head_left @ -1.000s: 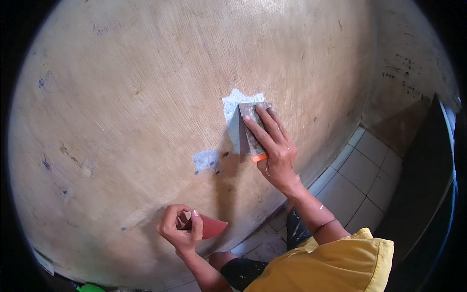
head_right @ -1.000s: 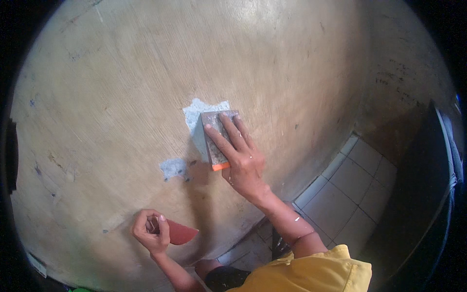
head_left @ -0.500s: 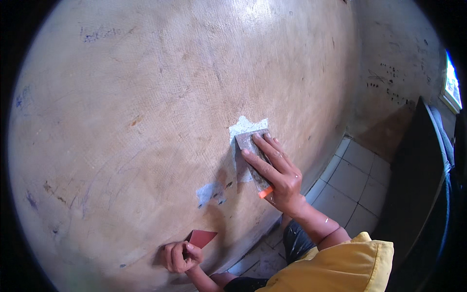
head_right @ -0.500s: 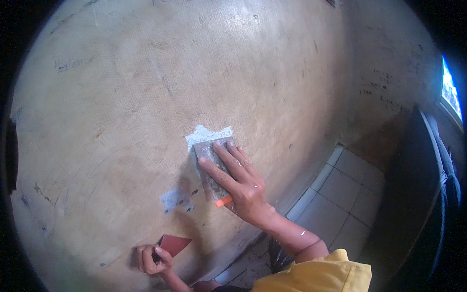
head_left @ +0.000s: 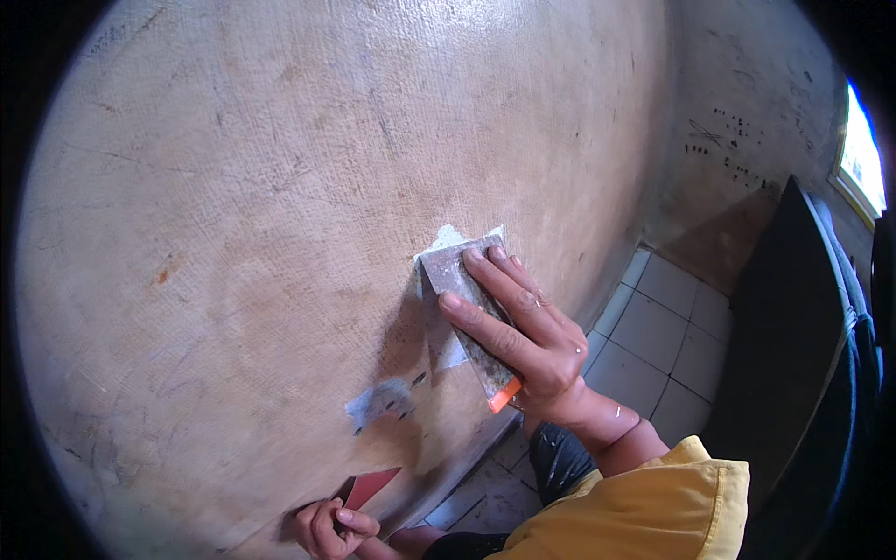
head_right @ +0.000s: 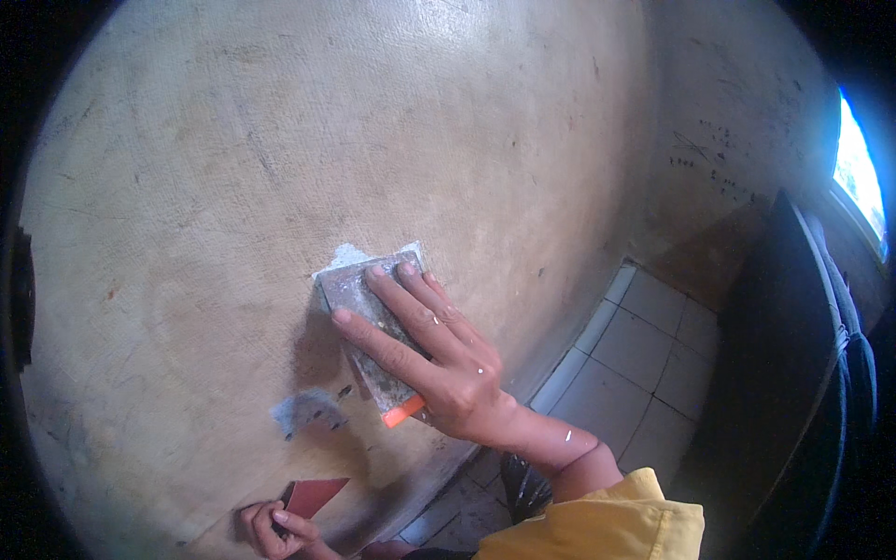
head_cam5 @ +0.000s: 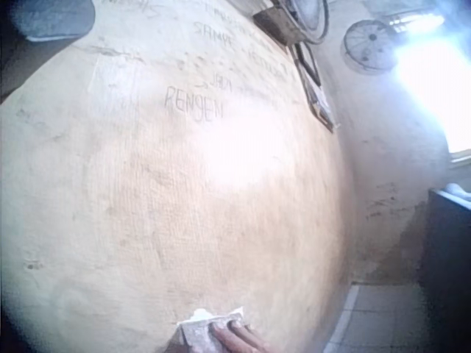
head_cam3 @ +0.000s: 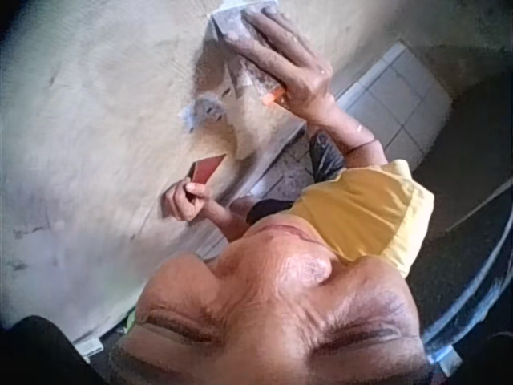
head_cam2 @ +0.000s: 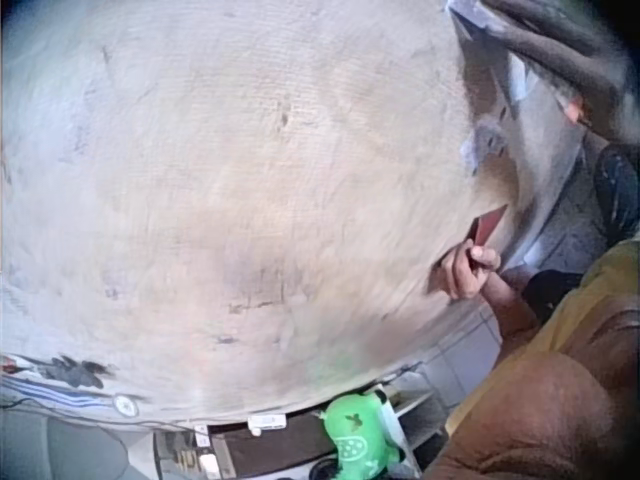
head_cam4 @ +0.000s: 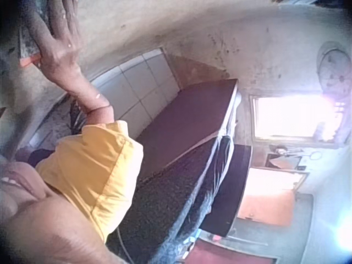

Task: The person applies filler to holes in a wall using a metal putty knife and a plastic scraper, smoothing the material across the surface.

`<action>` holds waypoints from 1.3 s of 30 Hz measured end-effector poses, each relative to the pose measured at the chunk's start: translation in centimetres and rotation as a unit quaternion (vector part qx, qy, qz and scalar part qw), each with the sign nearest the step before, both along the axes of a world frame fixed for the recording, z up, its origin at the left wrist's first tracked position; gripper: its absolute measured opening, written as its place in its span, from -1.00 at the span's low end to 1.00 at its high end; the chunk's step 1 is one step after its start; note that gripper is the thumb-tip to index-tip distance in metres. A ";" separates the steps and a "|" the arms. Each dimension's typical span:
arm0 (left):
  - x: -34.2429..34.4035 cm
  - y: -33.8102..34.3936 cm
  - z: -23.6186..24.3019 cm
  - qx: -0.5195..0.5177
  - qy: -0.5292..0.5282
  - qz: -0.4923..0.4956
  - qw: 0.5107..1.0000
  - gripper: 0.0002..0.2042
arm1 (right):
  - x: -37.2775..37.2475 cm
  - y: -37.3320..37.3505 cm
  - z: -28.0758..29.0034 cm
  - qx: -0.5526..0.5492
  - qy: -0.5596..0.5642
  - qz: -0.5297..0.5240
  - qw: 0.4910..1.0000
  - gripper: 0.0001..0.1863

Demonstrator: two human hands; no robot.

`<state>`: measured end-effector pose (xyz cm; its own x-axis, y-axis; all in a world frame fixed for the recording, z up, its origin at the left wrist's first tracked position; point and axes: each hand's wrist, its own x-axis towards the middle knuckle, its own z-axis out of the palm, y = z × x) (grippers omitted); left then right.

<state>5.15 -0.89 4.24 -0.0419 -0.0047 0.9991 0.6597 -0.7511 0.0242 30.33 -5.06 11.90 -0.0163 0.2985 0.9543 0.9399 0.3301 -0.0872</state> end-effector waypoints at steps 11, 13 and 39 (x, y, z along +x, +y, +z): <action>0.1 -0.3 0.3 -0.029 -0.018 -0.004 0.999 -0.67 | 0.2 -0.3 0.3 0.001 -0.009 -0.010 1.000 -0.49; 0.1 -0.3 0.3 -0.024 -0.023 -0.008 0.999 -0.66 | 0.3 -0.6 0.3 0.002 -0.017 -0.015 1.000 -0.50; -3.5 -0.2 -1.6 -0.104 -0.021 0.002 0.994 -0.72 | 1.4 2.9 -2.2 0.110 -0.011 -0.015 0.994 -0.55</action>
